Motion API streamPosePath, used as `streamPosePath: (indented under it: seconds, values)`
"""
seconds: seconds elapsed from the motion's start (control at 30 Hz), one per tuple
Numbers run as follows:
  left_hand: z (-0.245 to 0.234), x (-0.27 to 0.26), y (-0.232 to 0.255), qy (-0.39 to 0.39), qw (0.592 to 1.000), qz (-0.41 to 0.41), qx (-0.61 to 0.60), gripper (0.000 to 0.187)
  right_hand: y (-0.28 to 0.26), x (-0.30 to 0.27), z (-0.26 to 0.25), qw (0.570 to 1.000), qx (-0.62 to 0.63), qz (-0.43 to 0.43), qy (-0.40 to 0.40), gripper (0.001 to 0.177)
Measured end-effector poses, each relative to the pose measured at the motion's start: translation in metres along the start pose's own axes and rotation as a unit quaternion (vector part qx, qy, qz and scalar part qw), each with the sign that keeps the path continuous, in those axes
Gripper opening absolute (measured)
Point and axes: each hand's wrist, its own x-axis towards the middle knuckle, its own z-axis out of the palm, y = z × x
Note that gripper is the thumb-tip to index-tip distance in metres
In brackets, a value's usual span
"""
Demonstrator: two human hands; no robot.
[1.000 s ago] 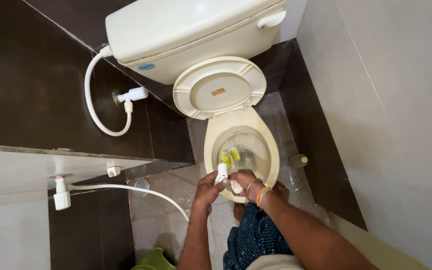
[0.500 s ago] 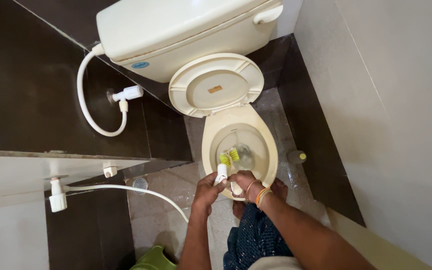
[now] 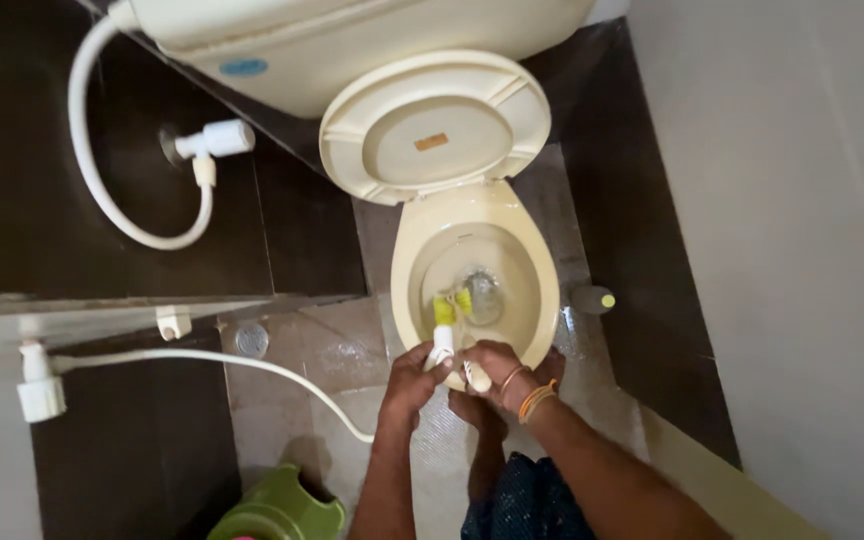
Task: The person is cleaning a bathroom, including scrubbing the window and the toilet using a brush and a bidet sprayer.
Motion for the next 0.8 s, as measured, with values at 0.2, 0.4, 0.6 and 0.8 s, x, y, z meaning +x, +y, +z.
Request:
streamPosePath:
  seconds: [0.2,0.4,0.6,0.8]
  values:
    - [-0.010,0.018,-0.001,0.016,1.000,0.008,-0.007,0.040,-0.016,0.044,-0.007,0.997,0.078,-0.001,-0.007,0.016]
    - [-0.017,0.019,0.009,0.019,0.999,0.021,-0.016,0.043,-0.044,0.072,-0.007,0.988,0.153,-0.004,-0.032,0.019]
    - [-0.021,0.015,0.010,0.010,0.999,0.027,-0.038,0.045,-0.042,0.074,-0.016,0.988,0.144,-0.011,-0.052,0.018]
    - [-0.024,0.013,-0.003,0.011,0.999,0.011,-0.040,0.045,-0.002,0.034,-0.044,0.955,-0.276,-0.101,-0.028,0.046]
